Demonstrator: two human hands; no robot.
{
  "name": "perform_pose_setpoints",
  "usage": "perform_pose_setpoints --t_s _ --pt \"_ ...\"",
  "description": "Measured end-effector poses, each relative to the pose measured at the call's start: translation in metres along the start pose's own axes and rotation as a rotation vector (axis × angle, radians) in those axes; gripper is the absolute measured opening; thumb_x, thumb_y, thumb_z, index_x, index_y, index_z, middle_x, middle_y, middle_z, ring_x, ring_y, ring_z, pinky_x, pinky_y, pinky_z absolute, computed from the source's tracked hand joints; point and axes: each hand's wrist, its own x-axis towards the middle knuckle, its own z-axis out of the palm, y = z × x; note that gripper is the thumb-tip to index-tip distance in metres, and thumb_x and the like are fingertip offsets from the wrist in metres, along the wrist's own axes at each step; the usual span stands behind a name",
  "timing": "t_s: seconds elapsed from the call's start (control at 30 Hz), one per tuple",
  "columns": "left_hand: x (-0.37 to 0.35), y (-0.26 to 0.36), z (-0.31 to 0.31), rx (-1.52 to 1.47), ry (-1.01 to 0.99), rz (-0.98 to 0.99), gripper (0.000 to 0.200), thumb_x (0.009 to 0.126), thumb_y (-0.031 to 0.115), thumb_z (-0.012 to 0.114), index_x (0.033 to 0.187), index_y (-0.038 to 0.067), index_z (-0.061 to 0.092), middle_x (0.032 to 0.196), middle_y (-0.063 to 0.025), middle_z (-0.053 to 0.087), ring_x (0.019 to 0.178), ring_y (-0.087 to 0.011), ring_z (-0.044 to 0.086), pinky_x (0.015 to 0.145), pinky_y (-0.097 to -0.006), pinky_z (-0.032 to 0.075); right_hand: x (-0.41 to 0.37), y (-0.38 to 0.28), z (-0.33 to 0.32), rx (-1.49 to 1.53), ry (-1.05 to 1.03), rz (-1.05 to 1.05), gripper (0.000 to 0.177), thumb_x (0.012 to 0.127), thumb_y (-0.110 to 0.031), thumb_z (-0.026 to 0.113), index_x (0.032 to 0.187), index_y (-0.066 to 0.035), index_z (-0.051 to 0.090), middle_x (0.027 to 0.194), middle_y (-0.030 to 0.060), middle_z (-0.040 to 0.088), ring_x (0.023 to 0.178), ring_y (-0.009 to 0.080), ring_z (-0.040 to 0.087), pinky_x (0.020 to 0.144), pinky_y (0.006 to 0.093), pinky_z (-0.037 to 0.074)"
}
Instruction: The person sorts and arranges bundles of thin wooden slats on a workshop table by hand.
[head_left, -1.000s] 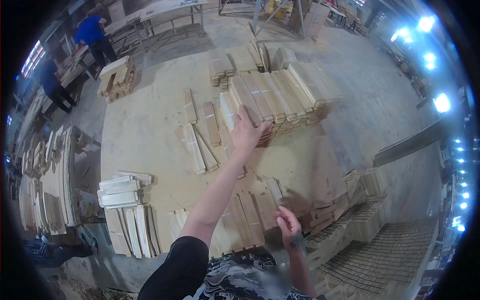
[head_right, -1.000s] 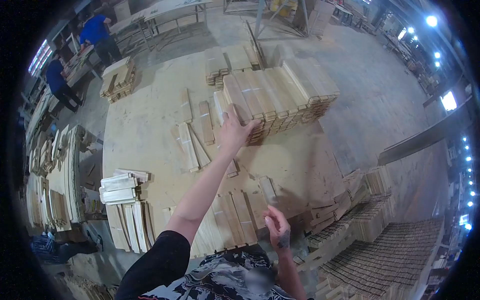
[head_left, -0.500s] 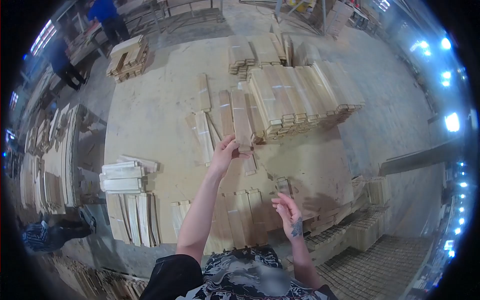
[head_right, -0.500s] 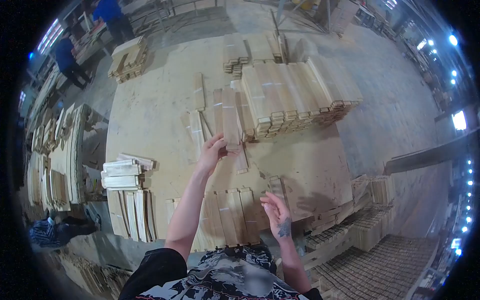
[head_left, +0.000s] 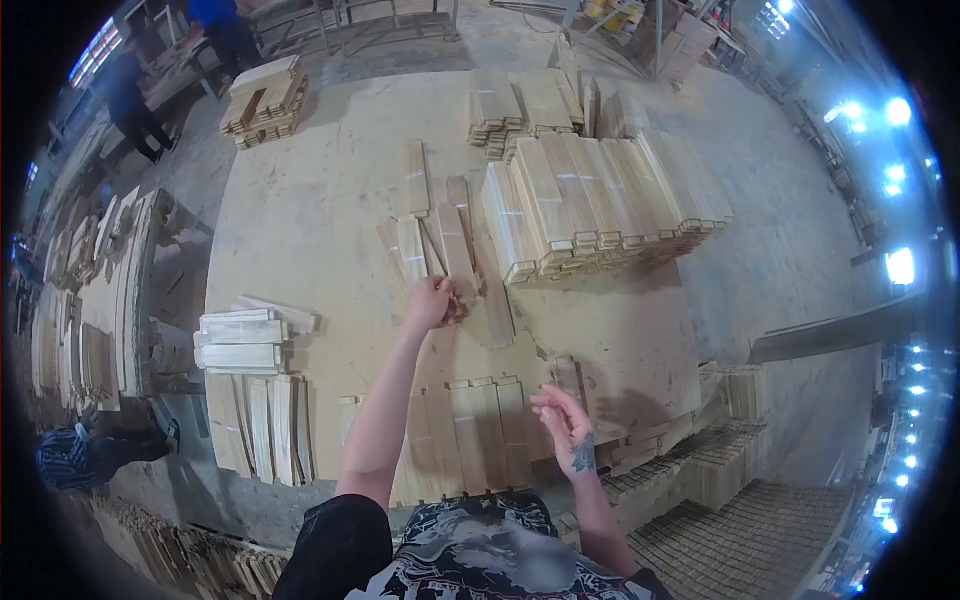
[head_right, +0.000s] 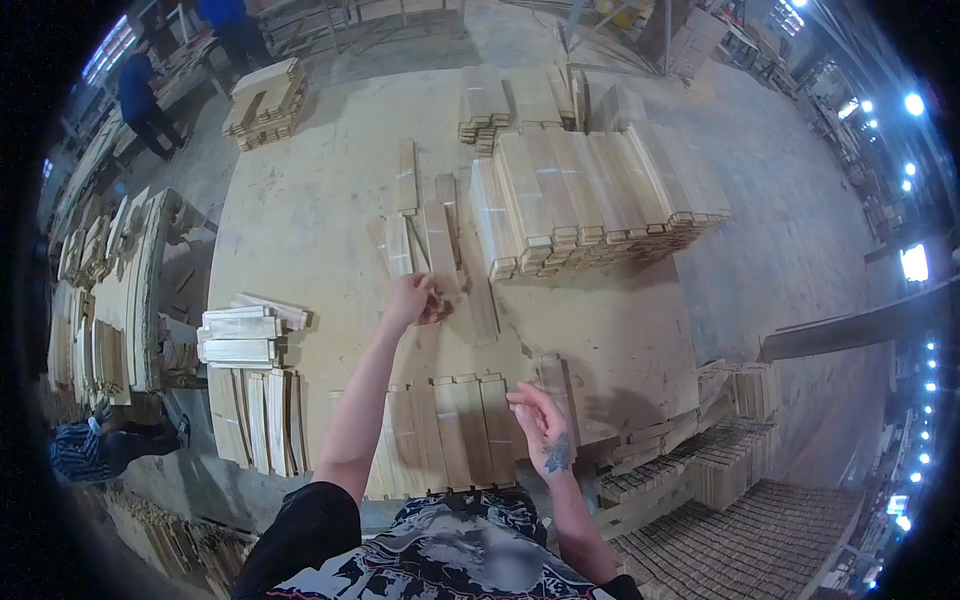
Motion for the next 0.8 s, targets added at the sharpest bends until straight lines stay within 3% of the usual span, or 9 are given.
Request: perform_pose_setpoints --t_s 0.07,0.13,0.2,0.3,0.4,0.53,0.63,0.73,0.8 --pt "0.007 0.013 0.01 0.3 0.208 0.077 0.051 0.099 0.037 0.063 0.13 -0.003 0.057 0.08 -0.0176 0.071 0.077 -0.0247 0.073 0.067 -0.0392 0.056 -0.002 0.002 -0.004 0.014 0.018 -0.01 0.038 0.104 -0.015 0.058 0.139 -0.002 0.055 0.12 0.0102 0.068 0.106 0.0154 0.065 0.094 0.0298 0.052" --pt "-0.02 0.08 0.019 0.193 0.417 0.247 0.063 0.094 0.047 0.068 0.131 -0.003 0.057 0.078 -0.0195 0.07 0.076 -0.0276 0.072 0.07 -0.0417 0.055 -0.004 0.005 -0.006 0.033 0.032 0.001 0.038 0.103 -0.013 0.059 0.14 -0.002 0.055 0.121 0.011 0.068 0.108 0.0159 0.065 0.096 0.0302 0.051" --pt "-0.028 0.128 0.036 0.05 0.212 0.37 0.071 0.087 0.05 0.074 0.132 -0.002 0.057 0.089 -0.0232 0.072 0.087 -0.0397 0.071 0.081 -0.0517 0.054 -0.01 0.011 -0.009 0.054 0.039 0.036 0.039 0.103 -0.009 0.059 0.14 0.0 0.054 0.123 0.0126 0.067 0.111 0.0173 0.064 0.101 0.0312 0.049" --pt "-0.007 0.153 0.078 0.161 0.296 0.505 0.074 0.084 0.047 0.079 0.136 0.0 0.055 0.088 -0.0171 0.071 0.085 -0.0306 0.071 0.074 -0.0413 0.056 -0.018 0.017 -0.009 0.028 0.037 -0.013 0.038 0.102 -0.008 0.059 0.139 0.0 0.055 0.122 0.012 0.068 0.112 0.0165 0.064 0.101 0.0306 0.048" --pt "0.013 0.153 0.081 -0.032 0.228 0.403 0.076 0.083 0.045 0.081 0.137 -0.002 0.053 0.092 -0.015 0.071 0.085 -0.0292 0.071 0.072 -0.0382 0.056 -0.025 0.018 -0.012 0.016 0.078 0.073 0.039 0.101 -0.007 0.059 0.138 0.0 0.055 0.121 0.0117 0.068 0.112 0.0166 0.064 0.101 0.0301 0.048" --pt "0.039 0.14 0.05 -0.625 -0.19 0.1 0.031 0.096 0.022 0.068 0.117 0.001 0.059 0.084 -0.0092 0.069 0.073 -0.018 0.067 0.067 -0.0324 0.053 -0.035 0.024 -0.02 0.025 0.119 0.082 0.038 0.1 -0.008 0.06 0.137 -0.001 0.056 0.121 0.0115 0.069 0.113 0.0165 0.064 0.1 0.0299 0.048" --pt "0.023 0.129 0.028 -0.843 -0.213 0.178 0.014 0.099 0.013 0.061 0.108 0.002 0.06 0.082 -0.0045 0.066 0.07 -0.0124 0.064 0.063 -0.03 0.05 -0.037 0.02 -0.018 -0.023 0.114 0.086 0.037 0.101 -0.008 0.06 0.137 -0.002 0.057 0.119 0.0111 0.069 0.111 0.0157 0.064 0.098 0.0293 0.049" --pt "-0.022 0.096 0.002 -0.805 -0.195 0.193 0.017 0.1 0.009 0.059 0.115 0.002 0.058 0.09 -0.0076 0.067 0.075 -0.0154 0.064 0.074 -0.0294 0.052 -0.039 0.021 -0.014 -0.036 0.091 0.076 0.036 0.102 -0.009 0.06 0.137 -0.002 0.057 0.118 0.0107 0.07 0.108 0.0146 0.065 0.096 0.0287 0.051" --pt "-0.064 0.057 -0.019 -0.791 -0.205 0.206 0.033 0.1 0.006 0.058 0.132 0.0 0.055 0.092 -0.0058 0.066 0.079 -0.0142 0.064 0.076 -0.0304 0.053 -0.04 0.029 -0.01 -0.029 0.079 0.056 0.036 0.102 -0.008 0.06 0.137 -0.002 0.057 0.117 0.0105 0.07 0.106 0.0141 0.065 0.095 0.0284 0.051"
